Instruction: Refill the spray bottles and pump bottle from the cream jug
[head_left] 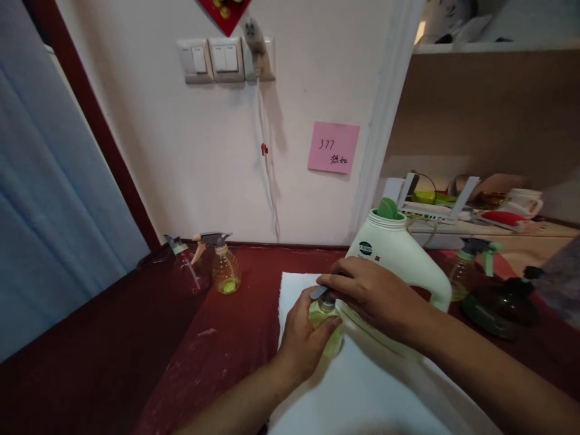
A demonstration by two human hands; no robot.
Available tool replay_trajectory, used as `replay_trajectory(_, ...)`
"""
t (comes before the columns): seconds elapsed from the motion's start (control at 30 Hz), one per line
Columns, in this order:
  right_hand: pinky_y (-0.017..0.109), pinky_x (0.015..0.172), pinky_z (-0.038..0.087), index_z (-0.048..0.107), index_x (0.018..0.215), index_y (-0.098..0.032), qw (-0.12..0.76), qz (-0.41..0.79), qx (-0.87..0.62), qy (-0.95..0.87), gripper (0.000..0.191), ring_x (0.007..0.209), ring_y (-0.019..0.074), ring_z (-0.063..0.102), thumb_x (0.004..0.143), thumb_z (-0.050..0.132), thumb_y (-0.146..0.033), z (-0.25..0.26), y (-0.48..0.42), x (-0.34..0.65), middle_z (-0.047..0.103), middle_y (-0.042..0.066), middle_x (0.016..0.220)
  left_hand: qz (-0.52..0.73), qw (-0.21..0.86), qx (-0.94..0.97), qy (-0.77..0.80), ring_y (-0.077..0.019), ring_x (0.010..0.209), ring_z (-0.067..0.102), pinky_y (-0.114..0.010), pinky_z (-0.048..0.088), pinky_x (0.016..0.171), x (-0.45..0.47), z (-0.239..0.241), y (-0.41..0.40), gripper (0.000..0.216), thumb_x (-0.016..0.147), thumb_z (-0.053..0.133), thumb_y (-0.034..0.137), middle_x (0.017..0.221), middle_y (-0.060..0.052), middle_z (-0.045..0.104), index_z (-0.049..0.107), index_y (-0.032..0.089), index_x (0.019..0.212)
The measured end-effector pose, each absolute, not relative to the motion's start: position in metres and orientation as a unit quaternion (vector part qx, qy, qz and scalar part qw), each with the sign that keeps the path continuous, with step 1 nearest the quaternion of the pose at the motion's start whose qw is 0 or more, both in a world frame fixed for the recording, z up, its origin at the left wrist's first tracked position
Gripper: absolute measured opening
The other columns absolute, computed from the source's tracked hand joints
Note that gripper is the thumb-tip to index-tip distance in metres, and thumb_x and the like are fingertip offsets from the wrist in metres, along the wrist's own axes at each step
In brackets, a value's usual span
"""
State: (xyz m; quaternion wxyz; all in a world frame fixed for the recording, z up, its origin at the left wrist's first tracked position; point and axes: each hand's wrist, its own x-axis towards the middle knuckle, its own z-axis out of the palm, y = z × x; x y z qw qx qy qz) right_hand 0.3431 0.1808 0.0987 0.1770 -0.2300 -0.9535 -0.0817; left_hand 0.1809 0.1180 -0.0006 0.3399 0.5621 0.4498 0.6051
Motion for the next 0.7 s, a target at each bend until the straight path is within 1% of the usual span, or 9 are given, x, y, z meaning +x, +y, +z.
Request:
replay_trajectory(0.07,0.032,0.065,0.041,0.068,0.124,-0.024,0.168,-0.085,-0.253,-0.949,0.03,0.08,0.0227,0.061,0.099,0.051,-0.019,0.099,0.177,0.343,0.067,0.007,0.092,0.598,0.341,0.565,0.456,-0.0244,0.099,0.065,-0.036,0.049,0.089,0.182,0.0,0.117,0.033,0.082,0.073,0.023,0.109,-0.006,0.072,0.064,0.022,0.114)
replay_trajectory(0.17,0.031,0.061,0.038,0.069,0.121,-0.025,0.152,-0.076,-0.277,-0.946,0.029,0.078,0.0226,0.065,0.096,0.056,-0.016,0.101,0.171,0.34,0.069,0.006,0.091,0.589,0.341,0.567,0.464,-0.0254,0.099,0.064,-0.037,0.049,0.089,0.182,0.0,0.117,0.028,0.083,0.072,0.024,0.108,-0.007,0.071,0.065,0.021,0.11)
replay_trajectory(0.33,0.032,0.061,0.042,0.069,0.118,-0.023,0.13,-0.057,-0.304,-0.942,0.026,0.08,0.0243,0.068,0.095,0.057,-0.017,0.102,0.164,0.331,0.07,0.005,0.09,0.588,0.336,0.565,0.471,-0.026,0.099,0.063,-0.038,0.048,0.089,0.182,-0.002,0.117,0.025,0.082,0.072,0.023,0.107,-0.007,0.07,0.065,0.02,0.106)
replay_trajectory(0.53,0.034,0.069,0.049,0.067,0.122,-0.02,0.122,-0.036,-0.342,-0.931,0.027,0.088,0.0251,0.07,0.099,0.053,-0.018,0.101,0.159,0.328,0.07,0.006,0.094,0.603,0.383,0.557,0.423,-0.0238,0.102,0.062,-0.035,0.048,0.09,0.183,0.004,0.116,0.031,0.083,0.073,0.024,0.112,-0.006,0.069,0.061,0.021,0.111)
replay_trajectory(0.6,0.035,0.07,0.05,0.066,0.124,-0.021,0.121,-0.033,-0.356,-0.926,0.028,0.09,0.0255,0.071,0.099,0.054,-0.02,0.101,0.158,0.328,0.071,0.006,0.096,0.606,0.38,0.556,0.423,-0.0242,0.105,0.062,-0.035,0.047,0.092,0.183,0.006,0.115,0.029,0.083,0.072,0.022,0.114,-0.007,0.069,0.061,0.02,0.11)
replay_trajectory(0.7,0.035,0.069,0.049,0.065,0.126,-0.022,0.116,-0.033,-0.375,-0.919,0.029,0.091,0.0266,0.071,0.099,0.054,-0.02,0.1,0.155,0.327,0.072,0.006,0.098,0.605,0.367,0.552,0.441,-0.0247,0.105,0.062,-0.036,0.046,0.092,0.184,0.006,0.116,0.024,0.084,0.069,0.019,0.112,-0.007,0.07,0.062,0.02,0.107)
